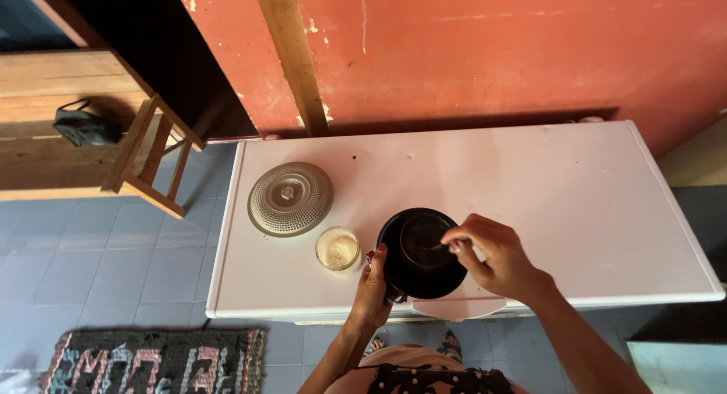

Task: The person stirs a dark liquid in a black cup with a spoon, then adds a white powder from a small packet into the cup and stirs again. The person handles a glass of milk and a small packet of powder during the process.

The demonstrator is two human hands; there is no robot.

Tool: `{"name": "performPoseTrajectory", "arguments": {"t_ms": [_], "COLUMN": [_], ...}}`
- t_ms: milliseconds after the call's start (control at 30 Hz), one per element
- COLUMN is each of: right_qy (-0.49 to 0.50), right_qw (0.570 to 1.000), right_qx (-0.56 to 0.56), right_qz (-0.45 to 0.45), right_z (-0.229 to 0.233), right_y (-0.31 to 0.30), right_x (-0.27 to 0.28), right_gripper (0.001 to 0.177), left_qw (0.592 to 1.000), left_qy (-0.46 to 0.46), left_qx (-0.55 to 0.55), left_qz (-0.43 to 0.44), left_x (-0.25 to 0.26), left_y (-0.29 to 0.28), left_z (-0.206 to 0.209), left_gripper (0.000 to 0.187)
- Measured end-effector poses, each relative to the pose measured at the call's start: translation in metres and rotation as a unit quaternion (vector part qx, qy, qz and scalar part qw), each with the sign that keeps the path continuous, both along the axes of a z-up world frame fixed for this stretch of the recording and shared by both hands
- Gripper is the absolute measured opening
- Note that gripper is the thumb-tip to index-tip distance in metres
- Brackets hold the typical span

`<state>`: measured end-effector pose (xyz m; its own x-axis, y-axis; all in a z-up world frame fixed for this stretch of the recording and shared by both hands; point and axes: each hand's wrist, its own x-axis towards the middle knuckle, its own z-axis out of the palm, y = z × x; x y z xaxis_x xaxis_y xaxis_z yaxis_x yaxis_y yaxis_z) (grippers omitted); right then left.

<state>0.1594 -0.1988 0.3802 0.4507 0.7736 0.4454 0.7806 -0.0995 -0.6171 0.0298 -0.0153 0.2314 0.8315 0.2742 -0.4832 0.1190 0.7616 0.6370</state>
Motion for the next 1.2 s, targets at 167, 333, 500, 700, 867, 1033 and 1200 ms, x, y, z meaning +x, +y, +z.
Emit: {"name": "performPoseTrajectory", "arguments": {"t_ms": [167, 333, 500, 700, 867, 1033, 1200], "right_qy": [-0.053, -0.120, -0.065, 0.080, 0.065, -0.070, -0.091], "right_qw": [0.998, 0.992, 0.994, 0.994, 0.994, 0.996, 0.996], "right_qx": [0.022, 0.024, -0.008, 0.064, 0.051, 0.033, 0.005], "right_qz": [-0.011, -0.043, -0.086, -0.049, -0.065, -0.037, -0.012], "right_z": [0.003, 0.006, 0.000, -0.016, -0.006, 0.010, 0.015], "right_y": [0.016, 0.015, 0.004, 0.005, 0.002, -0.013, -0.037], "right_x": [-0.006, -0.006, -0.004, 0.008, 0.027, 0.050, 0.061], "right_gripper": [0.012, 0.007, 0.008, 0.009, 0.010, 0.007, 0.006], "left_qw": [1.000, 1.000, 1.000, 0.999, 0.999, 0.999, 0.997], "left_qy": [-0.001, -0.012, -0.015, -0.037, -0.001, -0.010, -0.006], "left_qx": [-0.003, 0.016, -0.002, 0.015, 0.032, 0.021, 0.012], "left_qz": [-0.016, -0.013, -0.007, -0.010, 0.010, 0.038, 0.073], "left_x": [-0.003, -0.004, -0.002, 0.001, 0.010, 0.022, 0.033], "left_y": [0.006, 0.011, 0.009, -0.005, -0.024, -0.043, -0.062], "left_z": [0.001, 0.003, 0.003, 0.003, 0.013, 0.018, 0.014], "left_gripper": [0.042, 0.042, 0.041, 0.045, 0.047, 0.046, 0.045]}}
